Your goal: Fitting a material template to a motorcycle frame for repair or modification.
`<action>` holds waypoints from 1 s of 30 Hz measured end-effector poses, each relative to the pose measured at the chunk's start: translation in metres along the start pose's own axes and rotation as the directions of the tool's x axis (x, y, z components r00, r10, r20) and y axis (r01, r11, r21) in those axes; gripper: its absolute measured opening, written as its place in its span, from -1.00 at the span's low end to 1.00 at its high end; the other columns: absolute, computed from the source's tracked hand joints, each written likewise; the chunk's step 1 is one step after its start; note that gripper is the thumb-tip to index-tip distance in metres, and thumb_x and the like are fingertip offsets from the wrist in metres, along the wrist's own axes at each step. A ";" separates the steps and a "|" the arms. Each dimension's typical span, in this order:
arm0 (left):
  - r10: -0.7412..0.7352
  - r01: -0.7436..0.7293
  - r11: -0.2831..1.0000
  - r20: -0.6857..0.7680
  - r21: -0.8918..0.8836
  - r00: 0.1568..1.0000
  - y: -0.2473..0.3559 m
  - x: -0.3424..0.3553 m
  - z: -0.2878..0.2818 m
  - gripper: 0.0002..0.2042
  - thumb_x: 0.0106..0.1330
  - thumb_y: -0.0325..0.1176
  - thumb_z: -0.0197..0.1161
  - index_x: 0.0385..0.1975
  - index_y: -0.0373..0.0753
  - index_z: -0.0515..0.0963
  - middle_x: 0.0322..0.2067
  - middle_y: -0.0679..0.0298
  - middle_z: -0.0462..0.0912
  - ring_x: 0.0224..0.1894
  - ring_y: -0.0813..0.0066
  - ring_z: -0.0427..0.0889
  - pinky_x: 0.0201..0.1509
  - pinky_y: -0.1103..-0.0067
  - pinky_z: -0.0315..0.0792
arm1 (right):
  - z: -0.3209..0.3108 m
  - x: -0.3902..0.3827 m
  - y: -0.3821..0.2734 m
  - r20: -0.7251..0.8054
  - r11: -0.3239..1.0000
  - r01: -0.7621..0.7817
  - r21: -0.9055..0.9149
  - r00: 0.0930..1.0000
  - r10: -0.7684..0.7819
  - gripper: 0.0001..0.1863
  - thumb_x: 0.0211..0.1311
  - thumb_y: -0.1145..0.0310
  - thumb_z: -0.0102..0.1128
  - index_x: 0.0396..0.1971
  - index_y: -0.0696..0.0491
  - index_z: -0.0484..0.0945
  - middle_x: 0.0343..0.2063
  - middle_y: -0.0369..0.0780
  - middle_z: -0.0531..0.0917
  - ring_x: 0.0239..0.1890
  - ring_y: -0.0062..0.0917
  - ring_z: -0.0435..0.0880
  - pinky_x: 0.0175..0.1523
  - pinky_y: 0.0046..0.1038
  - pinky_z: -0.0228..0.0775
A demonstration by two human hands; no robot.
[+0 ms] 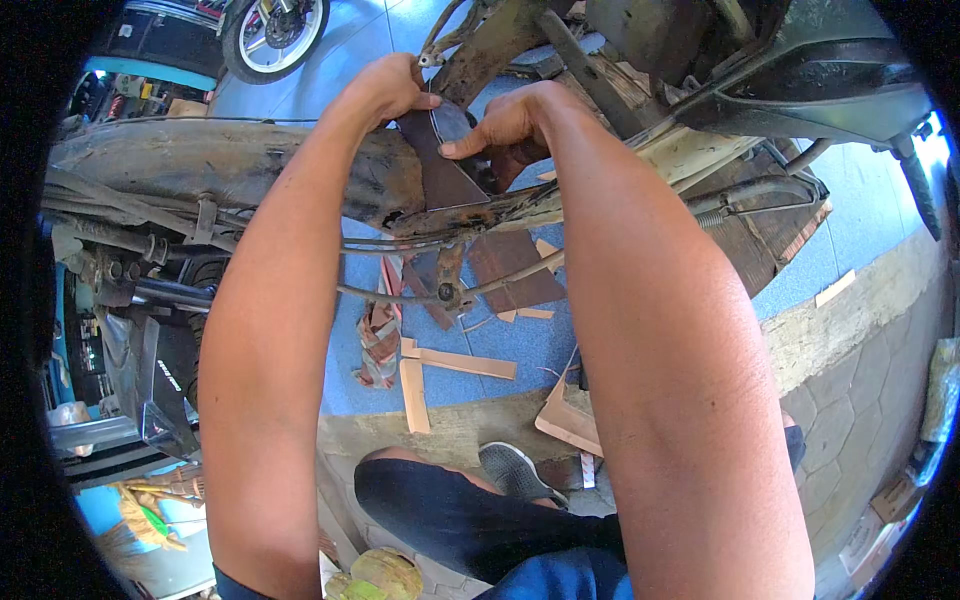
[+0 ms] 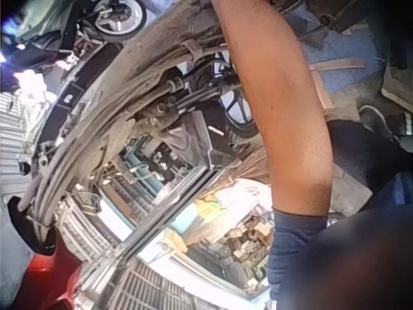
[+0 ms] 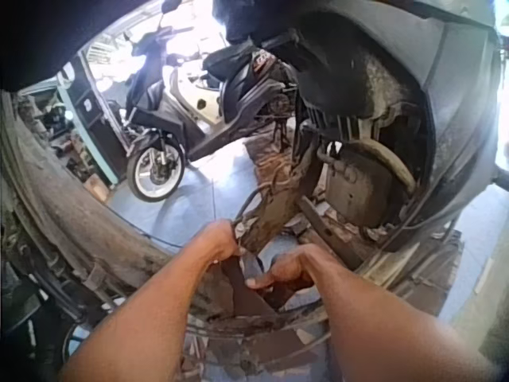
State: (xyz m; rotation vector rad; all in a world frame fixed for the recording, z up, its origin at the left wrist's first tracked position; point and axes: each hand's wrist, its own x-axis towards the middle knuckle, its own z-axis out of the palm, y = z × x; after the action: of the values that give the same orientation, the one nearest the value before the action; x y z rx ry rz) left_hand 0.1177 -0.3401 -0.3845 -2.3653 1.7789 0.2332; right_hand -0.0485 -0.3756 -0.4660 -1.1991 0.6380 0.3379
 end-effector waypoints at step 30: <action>0.283 -0.328 0.933 0.263 0.147 0.922 0.002 -0.033 -0.043 -0.57 0.14 -0.39 0.38 0.06 -0.19 0.57 -0.31 0.06 0.70 -0.23 0.17 0.67 -0.13 0.37 0.50 | 0.007 -0.007 -0.005 0.121 0.997 0.056 0.061 0.991 -0.063 -0.23 0.15 0.03 0.35 0.11 0.40 0.37 0.10 0.24 0.47 0.16 -0.15 0.53 0.31 -0.18 0.35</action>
State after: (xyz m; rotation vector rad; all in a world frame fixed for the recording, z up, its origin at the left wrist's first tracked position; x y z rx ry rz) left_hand 0.1076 -0.3199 -0.3349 -1.8368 1.9488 0.3558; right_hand -0.0495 -0.3700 -0.4563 -1.1307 0.5007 0.3382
